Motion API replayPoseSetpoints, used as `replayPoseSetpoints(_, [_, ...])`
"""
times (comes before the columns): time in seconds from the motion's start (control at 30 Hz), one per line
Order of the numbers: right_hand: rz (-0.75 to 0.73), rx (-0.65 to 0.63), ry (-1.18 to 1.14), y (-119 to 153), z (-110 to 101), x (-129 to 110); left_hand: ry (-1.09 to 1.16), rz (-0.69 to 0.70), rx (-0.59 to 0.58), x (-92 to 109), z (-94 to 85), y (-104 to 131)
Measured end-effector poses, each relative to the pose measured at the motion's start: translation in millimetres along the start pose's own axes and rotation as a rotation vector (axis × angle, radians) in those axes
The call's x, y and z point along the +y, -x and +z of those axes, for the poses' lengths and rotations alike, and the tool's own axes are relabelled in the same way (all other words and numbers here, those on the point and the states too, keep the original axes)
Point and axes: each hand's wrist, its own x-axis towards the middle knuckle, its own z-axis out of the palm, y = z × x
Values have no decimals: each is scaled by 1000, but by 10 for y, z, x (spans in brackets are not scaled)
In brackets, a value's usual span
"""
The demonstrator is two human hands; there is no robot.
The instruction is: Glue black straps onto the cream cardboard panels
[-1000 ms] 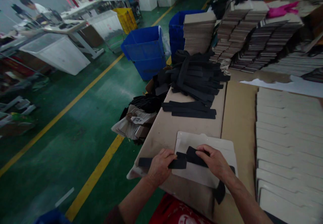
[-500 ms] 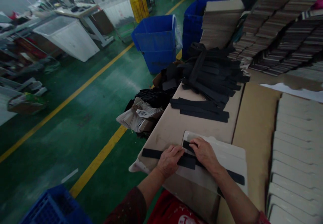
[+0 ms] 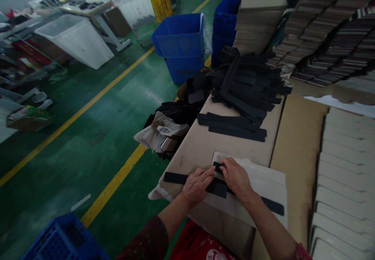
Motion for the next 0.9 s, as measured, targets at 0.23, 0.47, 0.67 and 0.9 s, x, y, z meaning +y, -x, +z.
replayPoseSetpoints(0.23, [-2, -14, 54, -13, 39, -32, -31, -32, -50, 41, -56, -25])
replayPoseSetpoints(0.47, [39, -36, 28, 118, -159, 86, -49, -15, -48, 34, -75, -49])
replayPoseSetpoints(0.67, [211, -93, -327, 807, -511, 965, -38, 29, 13, -27, -58, -64])
replayPoseSetpoints(0.9, [597, 288, -646, 1188, -279, 1482, -74, 36, 7, -43, -40, -63])
